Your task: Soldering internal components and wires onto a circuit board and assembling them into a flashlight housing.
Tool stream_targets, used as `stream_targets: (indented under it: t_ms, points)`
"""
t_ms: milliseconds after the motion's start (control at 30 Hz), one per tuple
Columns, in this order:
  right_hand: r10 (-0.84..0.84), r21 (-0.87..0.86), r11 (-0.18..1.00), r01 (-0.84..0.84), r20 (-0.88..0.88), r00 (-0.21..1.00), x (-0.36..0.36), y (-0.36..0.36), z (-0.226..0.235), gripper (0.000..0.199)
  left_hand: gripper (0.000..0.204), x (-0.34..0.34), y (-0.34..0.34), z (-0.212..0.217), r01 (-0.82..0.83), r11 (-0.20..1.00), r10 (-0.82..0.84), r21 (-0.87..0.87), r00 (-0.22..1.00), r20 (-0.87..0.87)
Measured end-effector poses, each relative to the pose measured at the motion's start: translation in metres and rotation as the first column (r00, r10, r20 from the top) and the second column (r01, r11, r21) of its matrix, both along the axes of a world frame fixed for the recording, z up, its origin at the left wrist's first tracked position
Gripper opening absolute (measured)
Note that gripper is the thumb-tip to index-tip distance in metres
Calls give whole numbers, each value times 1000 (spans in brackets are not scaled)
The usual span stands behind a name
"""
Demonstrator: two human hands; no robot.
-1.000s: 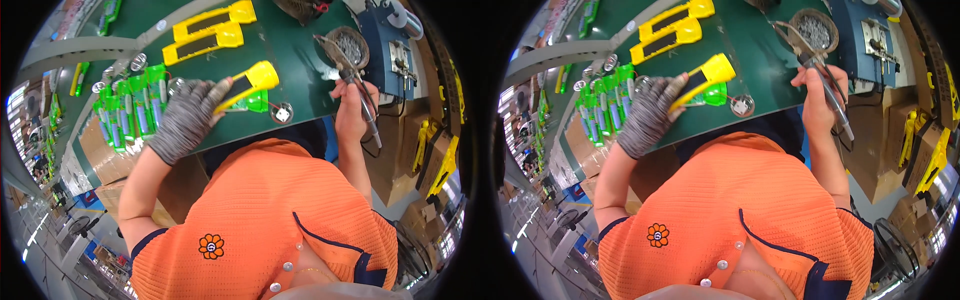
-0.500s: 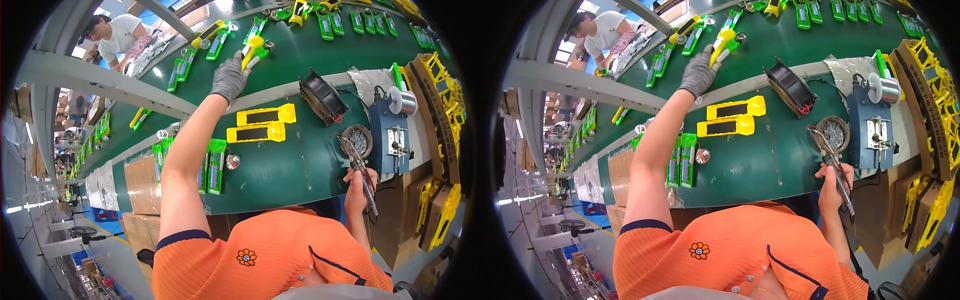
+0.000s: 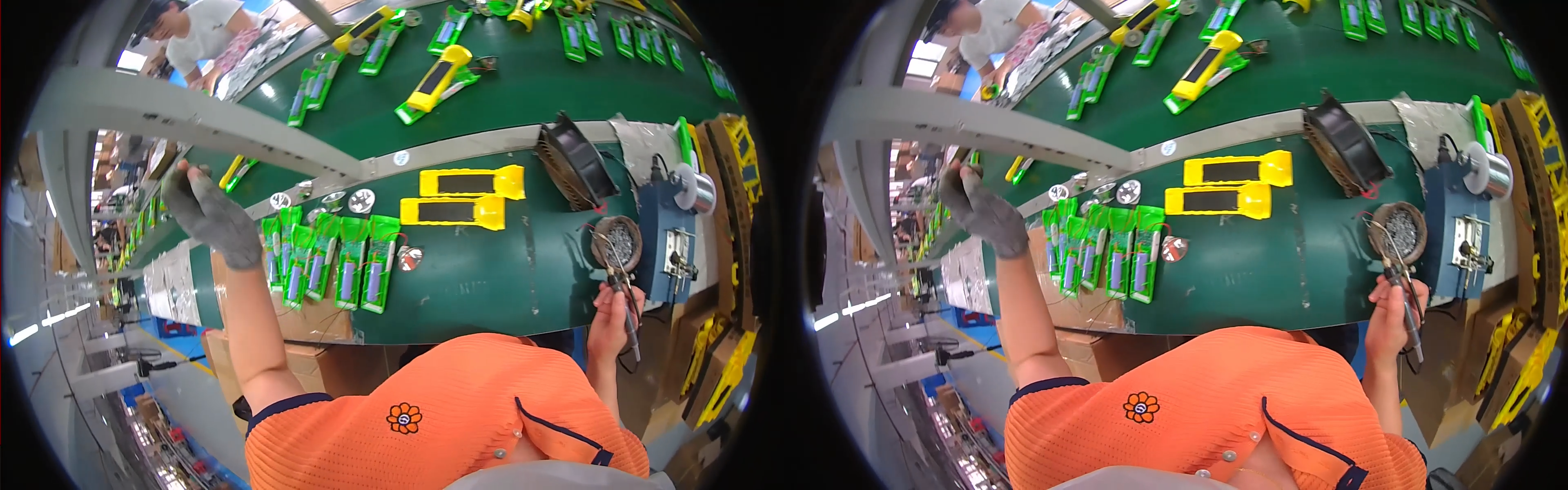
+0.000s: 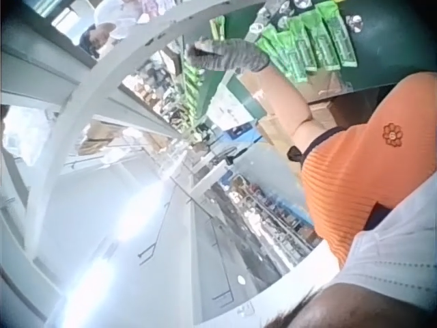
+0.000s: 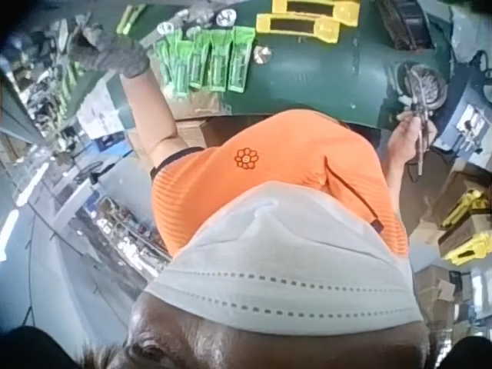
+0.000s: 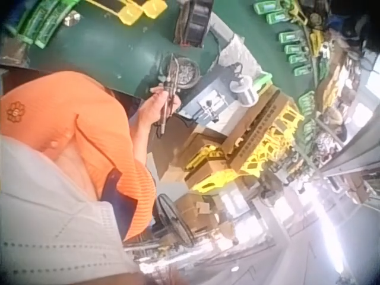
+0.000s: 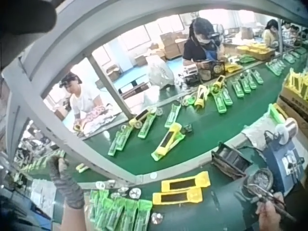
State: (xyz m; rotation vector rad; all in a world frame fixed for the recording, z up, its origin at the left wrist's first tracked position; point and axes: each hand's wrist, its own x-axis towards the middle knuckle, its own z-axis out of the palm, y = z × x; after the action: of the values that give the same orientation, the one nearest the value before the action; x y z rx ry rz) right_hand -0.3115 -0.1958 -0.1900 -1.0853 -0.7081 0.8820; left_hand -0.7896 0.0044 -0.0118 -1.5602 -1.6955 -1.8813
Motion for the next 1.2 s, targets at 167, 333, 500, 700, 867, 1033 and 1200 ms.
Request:
stream_targets:
  t_ms: [167, 333, 500, 700, 867, 1033, 1200]
  points:
    - [120, 57, 992, -116, -74, 990, -6, 8, 1, 10, 30, -249, 115, -78, -347, 922, -19, -173, 405, -914]
    - [-12, 13, 1000, 12, 11, 1000, -4, -4, 3, 13, 94, -99, 217, -144, -459, 606, -150, -649, 736, -661]
    - [14, -15, 1000, -13, 22, 1000, -4, -4, 2, 16, 85, -71, 225, -155, -472, 439, -279, -765, 737, -615]
    - [-58, -30, 998, 57, -2, 998, 5, -4, -1, 16, 47, -54, 188, -122, -34, 789, -393, -614, 740, -546]
    - [75, -11, 997, -76, -45, 996, 6, 2, -8, 14, 74, -135, 143, -95, -661, 463, -675, -591, 169, -718]
    - [84, 26, 996, -83, -82, 993, 18, -4, -6, 13, 68, -117, -17, -52, -324, 623, -304, -712, 738, -602]
    - [201, 136, 974, -183, -136, 970, 11, 1, -13, 15, 71, -100, -145, -63, -303, 694, -295, -653, 708, -641]
